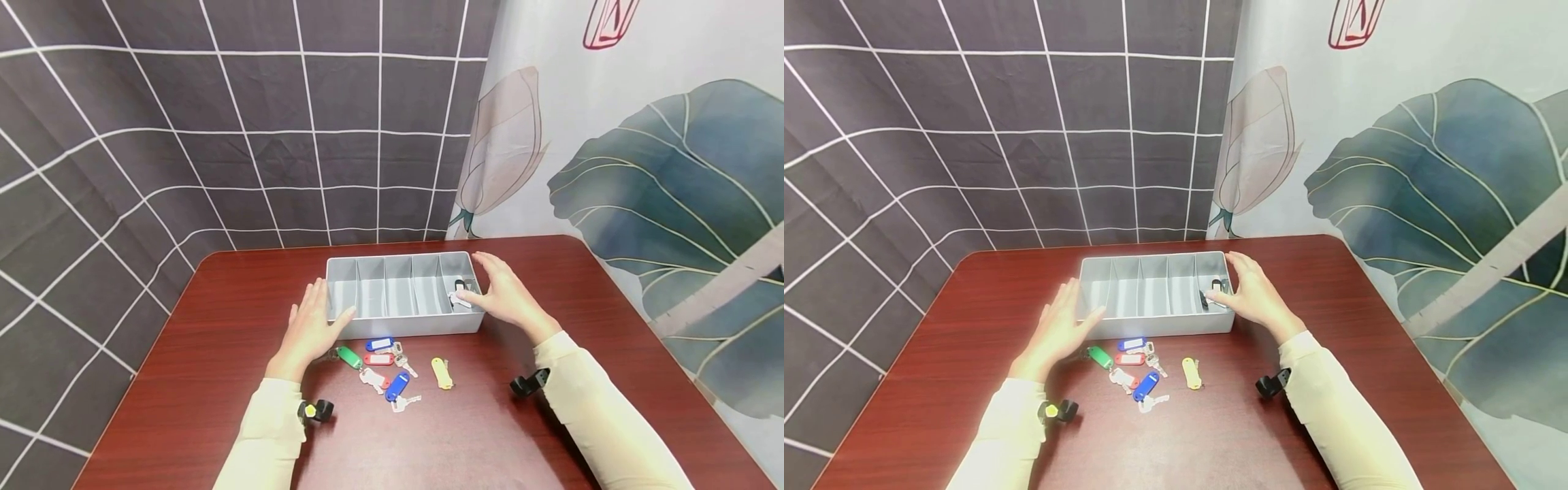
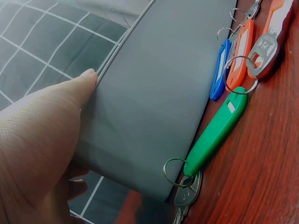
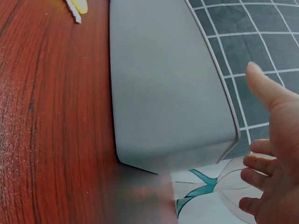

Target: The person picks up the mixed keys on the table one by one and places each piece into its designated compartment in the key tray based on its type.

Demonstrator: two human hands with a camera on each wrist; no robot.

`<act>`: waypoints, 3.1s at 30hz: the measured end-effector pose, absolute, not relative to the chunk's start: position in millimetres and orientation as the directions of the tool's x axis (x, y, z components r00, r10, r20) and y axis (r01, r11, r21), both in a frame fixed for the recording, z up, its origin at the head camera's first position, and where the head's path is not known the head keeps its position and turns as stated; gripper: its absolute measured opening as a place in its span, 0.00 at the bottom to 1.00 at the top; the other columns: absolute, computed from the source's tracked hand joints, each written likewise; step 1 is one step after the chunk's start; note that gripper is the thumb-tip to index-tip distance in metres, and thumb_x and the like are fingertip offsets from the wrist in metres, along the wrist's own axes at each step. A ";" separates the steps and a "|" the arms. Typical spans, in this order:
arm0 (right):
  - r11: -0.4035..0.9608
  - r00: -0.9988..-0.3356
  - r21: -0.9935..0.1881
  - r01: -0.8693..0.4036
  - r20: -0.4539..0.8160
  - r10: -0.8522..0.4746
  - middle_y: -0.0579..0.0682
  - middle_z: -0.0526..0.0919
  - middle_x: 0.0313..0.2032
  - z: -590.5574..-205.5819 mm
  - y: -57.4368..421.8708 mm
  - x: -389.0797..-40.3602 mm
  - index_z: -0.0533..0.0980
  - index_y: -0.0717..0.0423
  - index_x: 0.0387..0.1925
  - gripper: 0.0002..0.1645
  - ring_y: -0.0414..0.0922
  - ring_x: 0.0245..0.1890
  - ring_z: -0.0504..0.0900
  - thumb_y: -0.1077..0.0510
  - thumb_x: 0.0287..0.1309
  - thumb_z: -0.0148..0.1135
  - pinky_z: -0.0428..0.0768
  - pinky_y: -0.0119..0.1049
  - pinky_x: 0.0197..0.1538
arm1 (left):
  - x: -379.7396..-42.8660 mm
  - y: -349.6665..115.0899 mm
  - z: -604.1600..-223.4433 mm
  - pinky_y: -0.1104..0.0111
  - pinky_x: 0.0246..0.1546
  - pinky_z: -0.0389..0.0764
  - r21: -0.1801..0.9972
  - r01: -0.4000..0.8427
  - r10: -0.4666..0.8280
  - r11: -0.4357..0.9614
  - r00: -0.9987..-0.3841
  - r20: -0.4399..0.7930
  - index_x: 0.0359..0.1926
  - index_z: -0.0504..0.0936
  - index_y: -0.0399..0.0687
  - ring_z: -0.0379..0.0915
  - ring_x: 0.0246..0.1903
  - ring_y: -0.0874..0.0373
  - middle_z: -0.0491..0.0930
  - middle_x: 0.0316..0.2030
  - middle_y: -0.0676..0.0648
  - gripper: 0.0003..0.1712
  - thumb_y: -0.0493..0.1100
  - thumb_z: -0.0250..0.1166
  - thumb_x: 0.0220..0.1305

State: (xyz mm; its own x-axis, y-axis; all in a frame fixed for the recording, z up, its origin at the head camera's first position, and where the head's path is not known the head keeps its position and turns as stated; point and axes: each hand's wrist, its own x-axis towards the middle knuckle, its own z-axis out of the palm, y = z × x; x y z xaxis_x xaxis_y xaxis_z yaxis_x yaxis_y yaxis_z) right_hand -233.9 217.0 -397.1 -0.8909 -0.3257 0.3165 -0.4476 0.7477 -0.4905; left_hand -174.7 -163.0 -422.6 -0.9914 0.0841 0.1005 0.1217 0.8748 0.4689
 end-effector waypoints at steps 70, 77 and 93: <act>0.780 -0.938 -0.543 -0.310 0.041 -0.344 0.62 0.38 0.74 -421.4 202.7 -244.6 0.36 0.63 0.74 0.75 0.58 0.73 0.39 0.28 0.44 0.67 0.47 0.56 0.70 | -147.1 -172.0 -388.1 0.66 0.32 0.77 0.548 0.382 0.244 0.744 -0.919 0.309 0.39 0.84 0.46 0.74 0.28 0.64 0.79 0.29 0.56 0.15 0.51 0.69 0.58; 0.765 -0.935 -0.565 -0.308 0.032 -0.353 0.62 0.37 0.74 -418.4 203.2 -244.5 0.35 0.64 0.74 0.75 0.57 0.74 0.37 0.30 0.44 0.68 0.46 0.54 0.71 | -146.6 -144.6 -404.8 0.71 0.31 0.76 0.525 0.502 0.404 0.688 -0.865 0.298 0.39 0.85 0.45 0.73 0.27 0.65 0.78 0.28 0.58 0.13 0.47 0.72 0.55; 0.761 -0.938 -0.581 -0.289 0.012 -0.347 0.61 0.36 0.74 -420.5 202.6 -246.2 0.34 0.63 0.74 0.75 0.58 0.74 0.37 0.30 0.44 0.68 0.45 0.54 0.71 | -129.1 -97.5 -431.7 0.75 0.26 0.69 0.423 0.580 0.583 0.697 -0.801 0.137 0.26 0.79 0.54 0.66 0.24 0.67 0.74 0.24 0.58 0.16 0.57 0.73 0.51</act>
